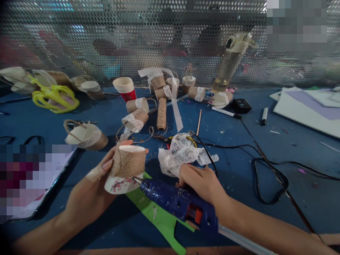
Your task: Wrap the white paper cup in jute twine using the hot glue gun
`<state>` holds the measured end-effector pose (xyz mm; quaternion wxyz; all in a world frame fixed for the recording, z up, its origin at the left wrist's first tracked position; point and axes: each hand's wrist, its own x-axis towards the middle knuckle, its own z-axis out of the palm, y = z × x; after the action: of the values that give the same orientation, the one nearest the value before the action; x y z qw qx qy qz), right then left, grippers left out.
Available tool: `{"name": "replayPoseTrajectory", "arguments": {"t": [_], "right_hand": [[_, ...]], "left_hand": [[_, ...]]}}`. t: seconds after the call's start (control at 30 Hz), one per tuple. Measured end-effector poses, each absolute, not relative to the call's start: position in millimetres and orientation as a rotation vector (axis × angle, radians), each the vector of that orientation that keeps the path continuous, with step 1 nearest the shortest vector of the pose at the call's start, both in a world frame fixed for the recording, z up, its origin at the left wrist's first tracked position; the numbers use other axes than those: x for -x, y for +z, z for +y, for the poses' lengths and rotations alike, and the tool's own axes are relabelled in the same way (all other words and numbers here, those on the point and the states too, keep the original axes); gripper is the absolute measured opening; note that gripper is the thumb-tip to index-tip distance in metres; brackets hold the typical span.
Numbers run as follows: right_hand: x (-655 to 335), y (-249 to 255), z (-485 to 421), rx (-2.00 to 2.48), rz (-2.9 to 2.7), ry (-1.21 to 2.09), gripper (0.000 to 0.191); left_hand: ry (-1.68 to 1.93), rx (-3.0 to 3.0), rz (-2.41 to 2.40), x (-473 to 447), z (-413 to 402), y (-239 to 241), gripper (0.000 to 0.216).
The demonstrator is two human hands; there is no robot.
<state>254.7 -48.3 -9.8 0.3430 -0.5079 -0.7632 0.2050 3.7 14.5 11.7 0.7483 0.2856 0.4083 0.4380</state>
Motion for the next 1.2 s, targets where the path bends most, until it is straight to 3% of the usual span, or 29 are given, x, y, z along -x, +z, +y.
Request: {"name": "replayPoseTrajectory", "arguments": {"t": [0.47,1.2], "right_hand": [[-251,-7,-49,1.424,-1.988,0.496,0.025],[-257,-17,-45,1.338,-1.989,0.534,0.027]], "left_hand": [[0.919,-0.532,0.867,-4,17,11,0.051],[0.874,-0.529,0.818,-2,15,8,0.038]]}}
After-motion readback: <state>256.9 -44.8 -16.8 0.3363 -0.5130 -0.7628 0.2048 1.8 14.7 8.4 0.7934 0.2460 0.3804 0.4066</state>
